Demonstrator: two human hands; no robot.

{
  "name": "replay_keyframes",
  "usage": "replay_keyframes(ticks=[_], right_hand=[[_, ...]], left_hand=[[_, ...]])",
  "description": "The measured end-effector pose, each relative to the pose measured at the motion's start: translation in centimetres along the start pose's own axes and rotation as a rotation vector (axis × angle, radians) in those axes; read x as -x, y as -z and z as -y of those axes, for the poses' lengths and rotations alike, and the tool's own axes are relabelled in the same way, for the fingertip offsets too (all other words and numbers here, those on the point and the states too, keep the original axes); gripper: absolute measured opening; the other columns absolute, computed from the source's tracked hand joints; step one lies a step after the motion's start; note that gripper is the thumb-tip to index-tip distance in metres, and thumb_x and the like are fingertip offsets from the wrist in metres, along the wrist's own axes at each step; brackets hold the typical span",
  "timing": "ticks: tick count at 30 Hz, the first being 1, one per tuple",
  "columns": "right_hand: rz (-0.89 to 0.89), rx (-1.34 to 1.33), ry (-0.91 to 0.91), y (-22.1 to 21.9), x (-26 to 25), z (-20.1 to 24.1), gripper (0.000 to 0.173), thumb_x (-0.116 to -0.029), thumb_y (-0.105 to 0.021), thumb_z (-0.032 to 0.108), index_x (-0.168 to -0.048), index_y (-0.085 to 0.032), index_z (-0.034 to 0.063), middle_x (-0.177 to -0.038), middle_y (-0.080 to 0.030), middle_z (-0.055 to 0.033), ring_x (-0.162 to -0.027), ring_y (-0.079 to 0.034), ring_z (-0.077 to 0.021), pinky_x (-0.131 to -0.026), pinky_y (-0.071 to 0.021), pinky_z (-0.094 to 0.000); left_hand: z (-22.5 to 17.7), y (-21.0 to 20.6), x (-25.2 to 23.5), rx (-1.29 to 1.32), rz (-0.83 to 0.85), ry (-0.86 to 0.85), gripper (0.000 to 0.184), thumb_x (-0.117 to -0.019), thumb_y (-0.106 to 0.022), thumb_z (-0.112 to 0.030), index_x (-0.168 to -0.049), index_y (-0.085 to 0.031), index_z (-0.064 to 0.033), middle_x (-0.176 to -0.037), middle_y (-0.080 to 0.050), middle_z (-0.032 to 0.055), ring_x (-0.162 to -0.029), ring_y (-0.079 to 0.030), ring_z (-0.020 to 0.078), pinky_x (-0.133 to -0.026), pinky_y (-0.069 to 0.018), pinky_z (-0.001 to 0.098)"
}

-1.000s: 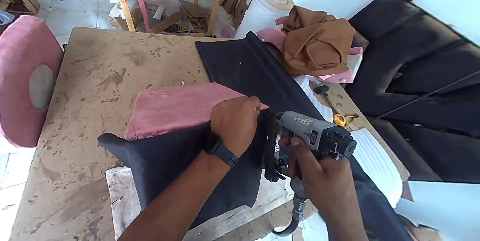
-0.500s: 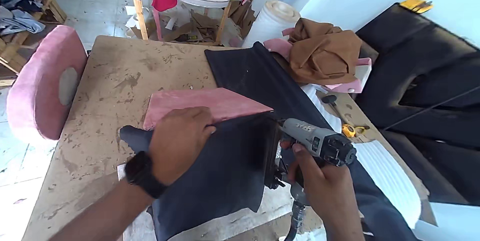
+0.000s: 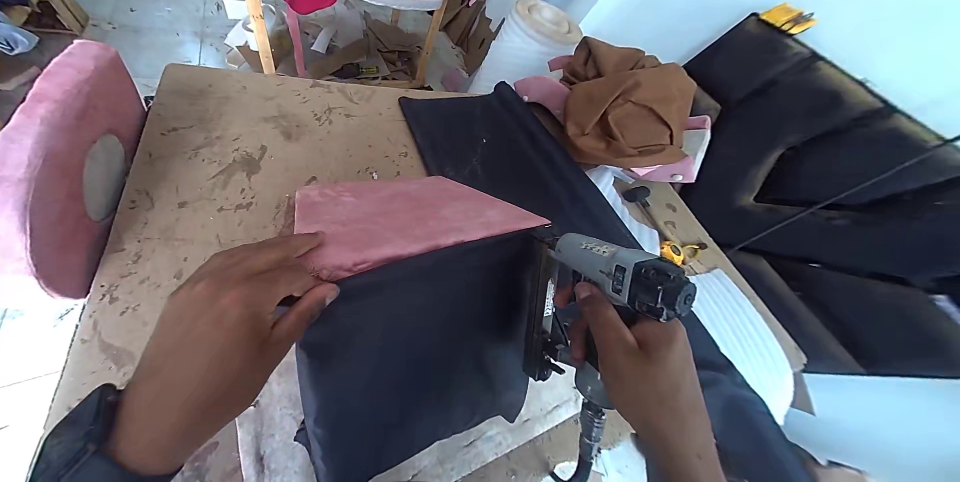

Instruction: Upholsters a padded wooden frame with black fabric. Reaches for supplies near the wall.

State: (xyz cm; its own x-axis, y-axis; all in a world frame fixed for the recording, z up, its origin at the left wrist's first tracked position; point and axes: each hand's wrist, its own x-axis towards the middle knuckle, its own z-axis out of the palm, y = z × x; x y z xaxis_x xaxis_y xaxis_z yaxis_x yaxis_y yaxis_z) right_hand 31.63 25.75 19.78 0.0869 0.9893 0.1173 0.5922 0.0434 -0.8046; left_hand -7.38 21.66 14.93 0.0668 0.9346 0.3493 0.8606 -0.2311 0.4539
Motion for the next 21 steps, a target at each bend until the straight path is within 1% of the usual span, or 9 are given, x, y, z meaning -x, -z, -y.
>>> replay_keyframes(ticks=[4,5,7,10,11,13,16,19,21], right_hand=[[-0.014,-0.027,-0.012,-0.5,0.7,1.0,0.024,-0.1040,-0.054,0.026,-0.109,-0.071,0.0099,-0.075,-0.073,-0.0086,-0.045,-0.062,-0.0233,-0.040,-0.0556,-0.0359],[-0.008,-0.051,-0.003,-0.9,1.0,1.5,0.023,-0.1042,-0.053,0.024,-0.109,-0.070,0.0086,-0.081,-0.075,-0.0094,-0.046,-0.063,-0.0233,-0.040,-0.0557,-0.0357],[0.019,-0.082,-0.003,-1.8,1.5,2.1,0.022,-0.1040,-0.053,0.022,-0.109,-0.070,0.0073,-0.085,-0.075,-0.0103,-0.047,-0.063,-0.0236,-0.041,-0.0560,-0.0359],[0.019,-0.041,0.002,-2.9,1.8,2.5,0.025,-0.1039,-0.053,0.026,-0.102,-0.072,0.0092,-0.073,-0.071,-0.0081,-0.045,-0.061,-0.0229,-0.039,-0.0543,-0.0360],[0.019,-0.028,-0.001,-3.0,1.8,2.7,0.025,-0.1042,-0.053,0.026,-0.101,-0.072,0.0093,-0.072,-0.070,-0.0081,-0.044,-0.060,-0.0228,-0.038,-0.0538,-0.0356],[0.014,-0.029,-0.014,-3.2,2.3,3.3,0.025,-0.1044,-0.053,0.025,-0.104,-0.072,0.0086,-0.076,-0.072,-0.0087,-0.045,-0.061,-0.0227,-0.039,-0.0539,-0.0350],[0.032,-0.108,-0.022,-4.2,3.2,4.8,0.022,-0.1048,-0.052,0.019,-0.110,-0.068,0.0053,-0.090,-0.076,-0.0118,-0.048,-0.063,-0.0246,-0.041,-0.0566,-0.0367],[0.037,-0.128,-0.032,-5.8,4.1,5.3,0.021,-0.1044,-0.053,0.019,-0.106,-0.069,0.0050,-0.086,-0.074,-0.0123,-0.047,-0.062,-0.0250,-0.041,-0.0568,-0.0375],[0.035,-0.118,-0.024,-6.1,4.3,5.3,0.021,-0.1046,-0.053,0.020,-0.106,-0.068,0.0050,-0.086,-0.074,-0.0121,-0.047,-0.062,-0.0237,-0.041,-0.0556,-0.0354]], left_hand=[[1.4,0.7,0.5,0.095,-0.017,0.008,0.036,-0.0985,-0.057,-0.056,-0.081,-0.073,-0.0292,-0.133,-0.067,-0.0155,-0.098,-0.071,0.0040,-0.076,-0.0613,0.0352],[1.8,0.9,0.5,0.117,-0.020,0.005,0.035,-0.0986,-0.057,-0.054,-0.080,-0.073,-0.0290,-0.132,-0.068,-0.0158,-0.096,-0.072,0.0037,-0.075,-0.0618,0.0344],[2.3,0.9,0.7,0.150,-0.022,-0.010,0.033,-0.0991,-0.059,-0.052,-0.080,-0.073,-0.0290,-0.131,-0.068,-0.0163,-0.094,-0.071,0.0023,-0.075,-0.0619,0.0332],[2.6,0.6,0.5,0.171,-0.038,-0.045,0.032,-0.0994,-0.059,-0.050,-0.081,-0.074,-0.0283,-0.130,-0.068,-0.0158,-0.092,-0.071,0.0018,-0.073,-0.0608,0.0320],[2.7,0.6,0.5,0.169,-0.041,-0.045,0.033,-0.0995,-0.058,-0.051,-0.081,-0.073,-0.0287,-0.130,-0.069,-0.0162,-0.093,-0.071,0.0015,-0.073,-0.0605,0.0319],[2.9,0.6,0.6,0.184,-0.034,-0.053,0.034,-0.0999,-0.058,-0.051,-0.081,-0.073,-0.0285,-0.130,-0.069,-0.0163,-0.097,-0.071,0.0019,-0.076,-0.0608,0.0318],[3.4,0.4,0.5,0.209,-0.055,-0.075,0.033,-0.0996,-0.059,-0.050,-0.079,-0.073,-0.0279,-0.128,-0.069,-0.0155,-0.096,-0.070,0.0025,-0.075,-0.0603,0.0316],[3.7,0.4,0.4,0.227,-0.046,-0.078,0.032,-0.0994,-0.060,-0.050,-0.080,-0.074,-0.0290,-0.129,-0.069,-0.0162,-0.100,-0.070,0.0020,-0.079,-0.0605,0.0313],[3.9,0.4,0.5,0.241,-0.048,-0.080,0.031,-0.0991,-0.060,-0.050,-0.082,-0.075,-0.0288,-0.129,-0.069,-0.0160,-0.104,-0.070,0.0023,-0.082,-0.0608,0.0322]])
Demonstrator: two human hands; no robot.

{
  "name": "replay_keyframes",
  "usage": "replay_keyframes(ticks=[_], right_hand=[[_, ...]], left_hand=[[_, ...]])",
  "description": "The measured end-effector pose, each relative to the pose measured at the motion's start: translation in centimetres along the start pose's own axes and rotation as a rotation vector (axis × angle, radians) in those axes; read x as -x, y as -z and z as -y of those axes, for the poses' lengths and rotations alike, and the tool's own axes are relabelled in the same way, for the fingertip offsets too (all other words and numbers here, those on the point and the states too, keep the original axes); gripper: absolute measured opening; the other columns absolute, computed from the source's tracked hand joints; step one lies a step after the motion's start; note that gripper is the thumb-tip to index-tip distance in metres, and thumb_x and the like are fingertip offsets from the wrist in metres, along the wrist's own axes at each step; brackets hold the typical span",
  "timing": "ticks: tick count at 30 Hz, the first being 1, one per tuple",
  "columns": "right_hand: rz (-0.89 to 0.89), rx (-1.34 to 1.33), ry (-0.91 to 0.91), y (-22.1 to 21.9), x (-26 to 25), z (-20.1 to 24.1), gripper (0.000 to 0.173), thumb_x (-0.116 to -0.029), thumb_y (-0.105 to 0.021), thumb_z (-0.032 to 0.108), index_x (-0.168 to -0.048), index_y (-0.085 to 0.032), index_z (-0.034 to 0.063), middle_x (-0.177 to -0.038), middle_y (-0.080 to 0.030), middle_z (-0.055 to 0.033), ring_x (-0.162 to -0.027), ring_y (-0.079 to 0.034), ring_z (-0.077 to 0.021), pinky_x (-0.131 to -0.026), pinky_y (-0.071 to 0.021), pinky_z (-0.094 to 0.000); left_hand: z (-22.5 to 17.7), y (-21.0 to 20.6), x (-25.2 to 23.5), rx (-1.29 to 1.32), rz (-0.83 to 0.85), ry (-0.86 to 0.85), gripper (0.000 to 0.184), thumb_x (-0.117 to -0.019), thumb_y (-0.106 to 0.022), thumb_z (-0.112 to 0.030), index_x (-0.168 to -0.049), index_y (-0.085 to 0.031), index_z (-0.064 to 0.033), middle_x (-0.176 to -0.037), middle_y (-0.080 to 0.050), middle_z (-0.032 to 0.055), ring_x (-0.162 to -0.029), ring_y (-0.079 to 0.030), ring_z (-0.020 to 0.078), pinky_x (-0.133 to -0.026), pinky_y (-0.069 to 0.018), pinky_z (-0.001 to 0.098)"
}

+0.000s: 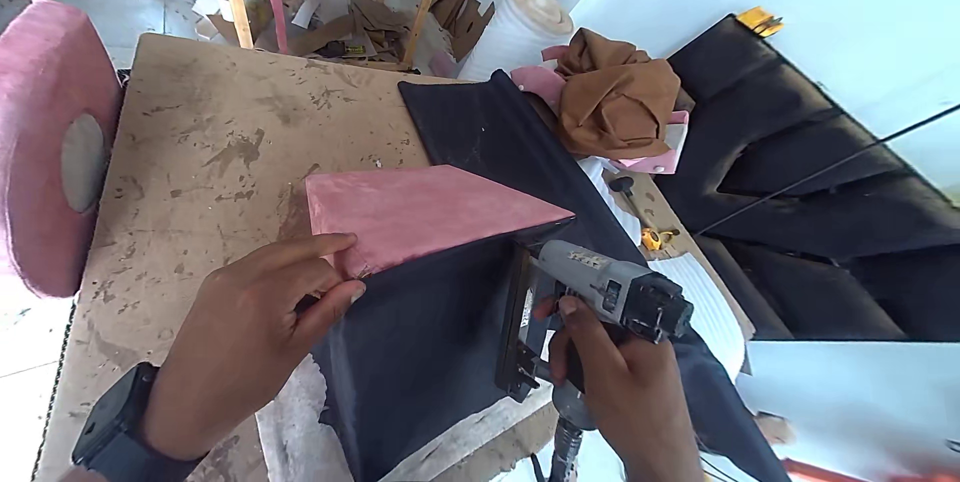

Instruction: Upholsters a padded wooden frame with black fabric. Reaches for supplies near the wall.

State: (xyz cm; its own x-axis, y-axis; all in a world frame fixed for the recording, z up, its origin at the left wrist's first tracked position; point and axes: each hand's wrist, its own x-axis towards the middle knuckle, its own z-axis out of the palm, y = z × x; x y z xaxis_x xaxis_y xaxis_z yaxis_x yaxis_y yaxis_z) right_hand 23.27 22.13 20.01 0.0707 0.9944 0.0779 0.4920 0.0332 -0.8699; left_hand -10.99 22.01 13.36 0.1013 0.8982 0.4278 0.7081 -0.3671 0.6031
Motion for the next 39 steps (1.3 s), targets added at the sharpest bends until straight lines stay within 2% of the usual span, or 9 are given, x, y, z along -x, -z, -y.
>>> replay_keyframes(ticks=[2,7,10,16,20,25,31,36,39], right_hand=[[-0.007,0.001,-0.003,-0.2,0.4,0.4,0.022,-0.1047,-0.053,0.019,-0.108,-0.068,0.0047,-0.088,-0.075,-0.0125,-0.047,-0.062,-0.0236,-0.041,-0.0558,-0.0353],[0.011,-0.054,-0.013,-2.4,1.9,2.1,0.021,-0.1049,-0.052,0.017,-0.111,-0.066,0.0030,-0.093,-0.075,-0.0142,-0.048,-0.063,-0.0246,-0.041,-0.0567,-0.0366],[-0.003,-0.043,-0.009,-3.4,2.1,2.1,0.021,-0.1042,-0.053,0.018,-0.106,-0.067,0.0034,-0.087,-0.074,-0.0134,-0.046,-0.061,-0.0243,-0.040,-0.0554,-0.0358],[0.012,-0.055,-0.004,-4.8,3.6,3.8,0.019,-0.1046,-0.052,0.015,-0.111,-0.066,0.0027,-0.094,-0.075,-0.0147,-0.049,-0.063,-0.0237,-0.042,-0.0563,-0.0357],[0.021,-0.055,-0.012,-6.3,4.2,4.0,0.019,-0.1042,-0.054,0.016,-0.106,-0.067,0.0033,-0.086,-0.074,-0.0131,-0.047,-0.061,-0.0232,-0.040,-0.0557,-0.0357],[0.021,-0.075,-0.004,-6.9,5.0,4.9,0.018,-0.1044,-0.052,0.014,-0.110,-0.065,0.0023,-0.094,-0.075,-0.0150,-0.048,-0.063,-0.0239,-0.041,-0.0564,-0.0359],[0.034,-0.061,-0.013,-8.8,5.6,5.6,0.018,-0.1039,-0.054,0.016,-0.105,-0.066,0.0033,-0.089,-0.074,-0.0132,-0.047,-0.061,-0.0230,-0.040,-0.0557,-0.0354],[0.054,-0.070,0.000,-9.5,6.6,6.5,0.016,-0.1033,-0.054,0.012,-0.111,-0.063,0.0010,-0.097,-0.075,-0.0148,-0.050,-0.064,-0.0225,-0.042,-0.0562,-0.0340],[0.061,-0.078,-0.002,-10.2,7.0,6.3,0.016,-0.1038,-0.054,0.014,-0.107,-0.064,0.0014,-0.092,-0.075,-0.0139,-0.048,-0.062,-0.0215,-0.042,-0.0559,-0.0337]], left_hand=[[0.2,0.1,0.0,0.015,0.003,-0.010,0.030,-0.0993,-0.061,-0.049,-0.082,-0.075,-0.0286,-0.130,-0.069,-0.0161,-0.106,-0.069,0.0024,-0.084,-0.0607,0.0323],[0.6,0.7,0.1,0.067,0.015,-0.013,0.027,-0.0996,-0.061,-0.047,-0.084,-0.075,-0.0294,-0.127,-0.069,-0.0172,-0.096,-0.069,-0.0014,-0.075,-0.0601,0.0275],[1.0,0.7,-0.1,0.090,0.017,-0.025,0.028,-0.0998,-0.061,-0.046,-0.084,-0.075,-0.0280,-0.127,-0.069,-0.0162,-0.099,-0.069,-0.0008,-0.077,-0.0606,0.0279],[1.4,0.8,-0.2,0.120,0.017,-0.039,0.029,-0.1000,-0.062,-0.045,-0.082,-0.073,-0.0257,-0.126,-0.070,-0.0153,-0.100,-0.069,-0.0004,-0.078,-0.0607,0.0280],[1.7,0.8,-0.3,0.129,0.024,-0.045,0.028,-0.0997,-0.062,-0.045,-0.081,-0.072,-0.0256,-0.125,-0.070,-0.0156,-0.095,-0.069,-0.0003,-0.075,-0.0603,0.0283],[2.1,0.8,-0.3,0.166,0.033,-0.049,0.028,-0.0994,-0.063,-0.044,-0.081,-0.072,-0.0257,-0.123,-0.070,-0.0160,-0.090,-0.068,-0.0014,-0.072,-0.0598,0.0270],[2.4,0.9,-0.4,0.174,0.044,-0.067,0.029,-0.1001,-0.062,-0.042,-0.079,-0.072,-0.0245,-0.125,-0.070,-0.0143,-0.099,-0.069,-0.0002,-0.079,-0.0604,0.0280],[3.0,1.0,-0.4,0.216,0.063,-0.065,0.029,-0.1001,-0.063,-0.041,-0.079,-0.072,-0.0244,-0.125,-0.070,-0.0150,-0.101,-0.068,-0.0007,-0.080,-0.0607,0.0282],[3.3,1.0,-0.3,0.245,0.082,-0.067,0.027,-0.1007,-0.063,-0.041,-0.081,-0.073,-0.0239,-0.127,-0.069,-0.0151,-0.103,-0.068,-0.0015,-0.083,-0.0610,0.0278]])
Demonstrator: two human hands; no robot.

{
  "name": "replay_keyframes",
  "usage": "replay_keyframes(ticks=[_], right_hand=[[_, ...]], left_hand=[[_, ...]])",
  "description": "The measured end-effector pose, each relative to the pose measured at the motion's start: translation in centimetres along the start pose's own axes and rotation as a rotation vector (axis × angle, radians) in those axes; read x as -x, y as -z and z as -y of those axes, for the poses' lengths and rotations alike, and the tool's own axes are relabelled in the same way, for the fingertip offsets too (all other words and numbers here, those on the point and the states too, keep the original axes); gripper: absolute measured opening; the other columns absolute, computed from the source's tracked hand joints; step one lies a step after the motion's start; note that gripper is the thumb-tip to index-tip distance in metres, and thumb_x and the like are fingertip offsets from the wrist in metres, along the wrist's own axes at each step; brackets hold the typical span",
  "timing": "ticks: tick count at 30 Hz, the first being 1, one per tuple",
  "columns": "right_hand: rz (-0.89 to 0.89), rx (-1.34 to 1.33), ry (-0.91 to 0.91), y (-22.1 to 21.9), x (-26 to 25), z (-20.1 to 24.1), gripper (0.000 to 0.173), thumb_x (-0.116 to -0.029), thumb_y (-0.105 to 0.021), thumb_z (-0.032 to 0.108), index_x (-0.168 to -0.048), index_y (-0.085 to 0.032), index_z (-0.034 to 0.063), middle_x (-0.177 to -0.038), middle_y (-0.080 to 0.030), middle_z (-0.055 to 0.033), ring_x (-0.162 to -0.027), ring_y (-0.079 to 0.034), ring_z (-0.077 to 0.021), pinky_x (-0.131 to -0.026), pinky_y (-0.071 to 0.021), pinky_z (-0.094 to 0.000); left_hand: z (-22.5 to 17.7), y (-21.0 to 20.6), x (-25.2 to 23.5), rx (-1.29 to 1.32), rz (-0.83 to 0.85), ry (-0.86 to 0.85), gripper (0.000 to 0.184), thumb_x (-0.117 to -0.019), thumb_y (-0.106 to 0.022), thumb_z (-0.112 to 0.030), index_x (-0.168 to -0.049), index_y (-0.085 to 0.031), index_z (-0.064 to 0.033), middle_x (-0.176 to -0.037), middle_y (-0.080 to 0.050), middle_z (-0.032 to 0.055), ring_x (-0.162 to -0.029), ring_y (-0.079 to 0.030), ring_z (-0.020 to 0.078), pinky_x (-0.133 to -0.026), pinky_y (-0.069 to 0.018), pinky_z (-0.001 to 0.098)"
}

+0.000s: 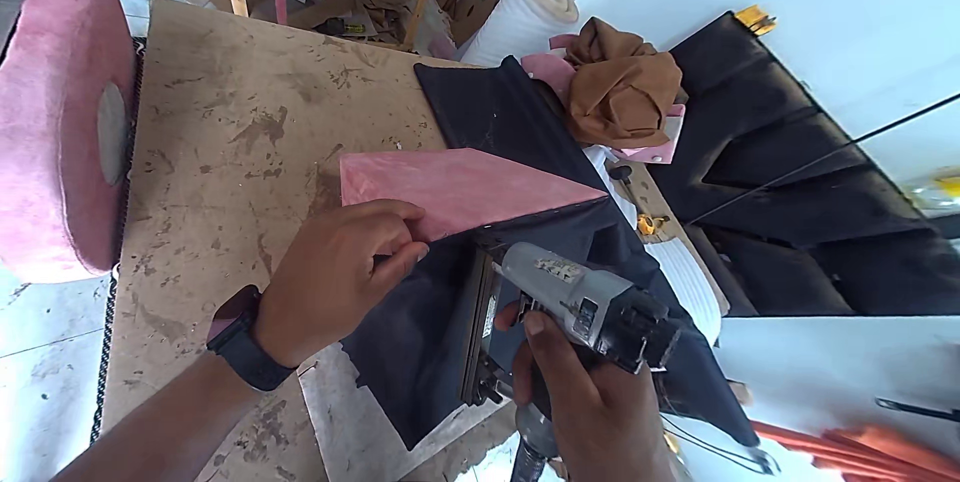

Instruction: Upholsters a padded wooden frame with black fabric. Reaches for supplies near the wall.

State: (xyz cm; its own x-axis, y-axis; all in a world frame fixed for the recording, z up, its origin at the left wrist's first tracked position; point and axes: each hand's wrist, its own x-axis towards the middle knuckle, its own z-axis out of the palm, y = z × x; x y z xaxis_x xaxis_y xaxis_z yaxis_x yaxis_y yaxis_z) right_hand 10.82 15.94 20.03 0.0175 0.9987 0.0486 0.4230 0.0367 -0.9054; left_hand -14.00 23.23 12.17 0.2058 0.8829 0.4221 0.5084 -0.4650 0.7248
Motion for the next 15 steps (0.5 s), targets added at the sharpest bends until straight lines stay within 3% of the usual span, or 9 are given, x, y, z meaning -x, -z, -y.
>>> replay_keyframes(ticks=[7,15], right_hand=[[0.015,-0.008,-0.008,-0.3,0.7,1.2,0.016,-0.1031,-0.055,0.011,-0.112,-0.062,-0.0010,-0.098,-0.075,-0.0160,-0.051,-0.064,-0.0224,-0.043,-0.0564,-0.0342],[0.047,0.047,0.005,-1.6,0.7,1.3,0.015,-0.1028,-0.057,0.014,-0.108,-0.064,0.0018,-0.094,-0.075,-0.0109,-0.051,-0.063,-0.0197,-0.043,-0.0562,-0.0332]], left_hand=[[-0.1,0.0,-0.1,0.015,-0.022,0.008,0.024,-0.1008,-0.063,-0.039,-0.087,-0.074,-0.0232,-0.121,-0.071,-0.0148,-0.097,-0.068,-0.0025,-0.079,-0.0608,0.0249],[0.3,0.0,0.0,0.023,-0.018,-0.003,0.023,-0.1005,-0.064,-0.038,-0.088,-0.075,-0.0227,-0.123,-0.070,-0.0143,-0.099,-0.068,-0.0023,-0.081,-0.0607,0.0245]])
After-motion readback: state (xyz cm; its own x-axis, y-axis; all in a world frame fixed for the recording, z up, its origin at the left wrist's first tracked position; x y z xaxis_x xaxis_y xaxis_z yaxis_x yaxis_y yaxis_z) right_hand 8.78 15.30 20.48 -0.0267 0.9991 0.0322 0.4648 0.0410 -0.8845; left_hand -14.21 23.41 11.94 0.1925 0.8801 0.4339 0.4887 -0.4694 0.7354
